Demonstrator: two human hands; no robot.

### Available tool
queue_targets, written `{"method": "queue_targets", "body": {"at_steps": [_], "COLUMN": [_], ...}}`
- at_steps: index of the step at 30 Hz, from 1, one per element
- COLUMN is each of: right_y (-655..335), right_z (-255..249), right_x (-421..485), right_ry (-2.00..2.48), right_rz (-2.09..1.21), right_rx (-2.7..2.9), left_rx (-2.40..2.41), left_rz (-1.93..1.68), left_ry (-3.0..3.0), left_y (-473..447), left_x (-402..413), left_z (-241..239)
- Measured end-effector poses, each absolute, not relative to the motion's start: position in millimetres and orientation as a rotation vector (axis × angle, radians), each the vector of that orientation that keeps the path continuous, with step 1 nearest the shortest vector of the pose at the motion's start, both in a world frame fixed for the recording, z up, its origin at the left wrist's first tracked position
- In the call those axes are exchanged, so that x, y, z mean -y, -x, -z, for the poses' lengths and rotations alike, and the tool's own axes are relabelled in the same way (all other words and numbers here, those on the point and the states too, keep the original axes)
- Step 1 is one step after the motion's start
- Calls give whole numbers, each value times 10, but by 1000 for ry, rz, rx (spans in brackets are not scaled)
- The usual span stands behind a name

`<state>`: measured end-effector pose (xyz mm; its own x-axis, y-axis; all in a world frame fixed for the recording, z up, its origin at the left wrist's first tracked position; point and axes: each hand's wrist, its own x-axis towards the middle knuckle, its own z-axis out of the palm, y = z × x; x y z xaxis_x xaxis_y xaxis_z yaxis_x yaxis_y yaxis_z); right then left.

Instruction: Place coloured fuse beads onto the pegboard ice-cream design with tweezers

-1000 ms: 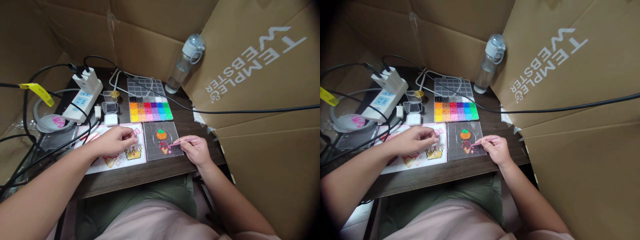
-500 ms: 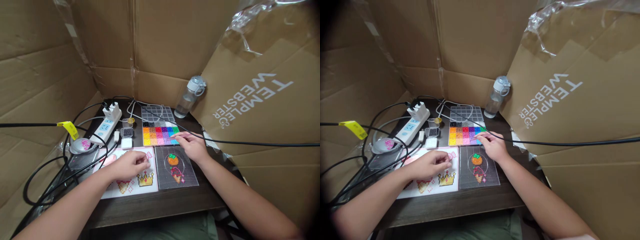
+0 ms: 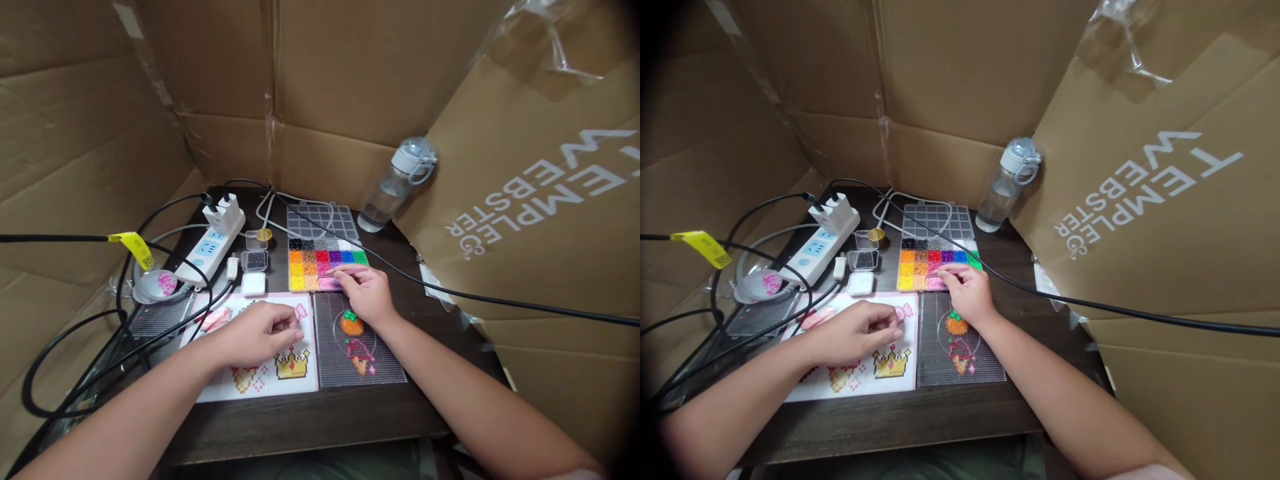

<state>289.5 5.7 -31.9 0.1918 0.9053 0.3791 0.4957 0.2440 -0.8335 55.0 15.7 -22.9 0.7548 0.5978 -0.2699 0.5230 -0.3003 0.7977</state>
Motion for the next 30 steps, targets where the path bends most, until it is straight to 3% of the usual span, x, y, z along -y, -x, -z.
{"method": "queue_targets", "body": {"at_steps": [30], "right_y": [-2915], "right_z": [351], "right_x": [-73], "right_ry": [1449], "right_rz": [-470], "right_rx": [1451], "left_rx": [-829], "left_rz": [-110], "left_ry": [-1970], "left_y": [-546], "left_x": [-162], "left_z": [241]}}
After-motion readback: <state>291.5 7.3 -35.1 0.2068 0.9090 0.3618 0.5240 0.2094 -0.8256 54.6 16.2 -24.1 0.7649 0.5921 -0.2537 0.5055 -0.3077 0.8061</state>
